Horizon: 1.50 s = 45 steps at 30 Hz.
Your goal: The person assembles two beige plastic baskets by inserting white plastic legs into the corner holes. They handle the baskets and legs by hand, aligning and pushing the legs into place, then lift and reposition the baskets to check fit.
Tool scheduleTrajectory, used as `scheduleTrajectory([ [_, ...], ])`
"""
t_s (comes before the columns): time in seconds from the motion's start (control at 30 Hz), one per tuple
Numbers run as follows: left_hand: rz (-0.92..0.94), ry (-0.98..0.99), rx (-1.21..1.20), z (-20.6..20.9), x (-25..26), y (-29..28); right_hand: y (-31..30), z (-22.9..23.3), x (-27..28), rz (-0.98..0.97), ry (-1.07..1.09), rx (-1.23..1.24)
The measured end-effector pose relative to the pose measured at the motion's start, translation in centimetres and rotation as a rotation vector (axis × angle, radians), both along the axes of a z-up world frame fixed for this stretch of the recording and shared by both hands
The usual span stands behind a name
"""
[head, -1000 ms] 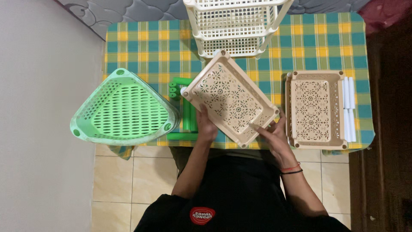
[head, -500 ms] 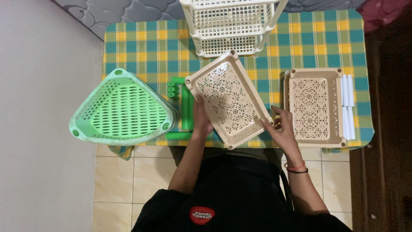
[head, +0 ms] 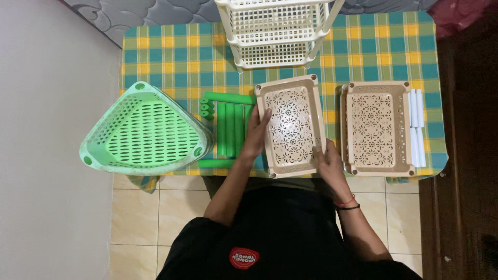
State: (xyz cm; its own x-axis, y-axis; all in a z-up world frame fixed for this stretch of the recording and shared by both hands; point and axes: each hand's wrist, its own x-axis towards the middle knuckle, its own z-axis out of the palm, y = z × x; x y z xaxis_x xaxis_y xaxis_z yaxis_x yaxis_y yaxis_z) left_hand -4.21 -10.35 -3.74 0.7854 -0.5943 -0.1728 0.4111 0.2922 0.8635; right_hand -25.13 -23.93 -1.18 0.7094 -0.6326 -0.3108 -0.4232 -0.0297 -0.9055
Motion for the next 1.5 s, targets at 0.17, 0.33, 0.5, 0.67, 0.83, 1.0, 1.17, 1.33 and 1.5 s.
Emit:
scheduleTrajectory([
  [0.17, -0.092, -0.131, 0.211, -1.0, -1.3, 0.4, -0.4, -2.8, 0.1, 0.017, -0.134, -0.082],
  [0.33, -0.151, -0.151, 0.259, -1.9, -2.9, 1.0, -0.1, -3.4, 0.8, 0.011, -0.111, -0.108],
  [0.5, -0.150, -0.159, 0.370, -2.8, -3.7, 1.7, -0.4, -2.2, 1.5, 0.053, 0.105, -0.080],
  [0.67, -0.122, -0.243, 0.334, -4.1, -3.7, 1.9, -0.4, -2.8, 1.4, 0.122, 0.168, -0.310],
  [0.83, -0.094, -0.311, 0.383, -5.7, -4.1, 2.2, -0.8, -5.1, 0.7, 0.157, 0.061, -0.492],
  [1.0, -0.040, -0.386, 0.458, -6.8, -5.0, 2.4, -0.6, -4.9, 0.6, 0.179, -0.094, -0.578],
  [1.17, -0.002, -0.594, 0.569, -5.8, -5.2, 2.3, -0.3, -3.6, 1.1, 0.159, 0.044, -0.510],
  [1.33, -0.017, -0.830, 0.687, -3.2, -5.0, 2.2, -1.1, -4.0, 1.6, 0.234, 0.000, -0.770],
  [1.5, -0.207, -0.656, 0.794, -1.9, -4.1, 2.3, -1.7, -4.3, 1.9, 0.269, -0.034, -0.803],
])
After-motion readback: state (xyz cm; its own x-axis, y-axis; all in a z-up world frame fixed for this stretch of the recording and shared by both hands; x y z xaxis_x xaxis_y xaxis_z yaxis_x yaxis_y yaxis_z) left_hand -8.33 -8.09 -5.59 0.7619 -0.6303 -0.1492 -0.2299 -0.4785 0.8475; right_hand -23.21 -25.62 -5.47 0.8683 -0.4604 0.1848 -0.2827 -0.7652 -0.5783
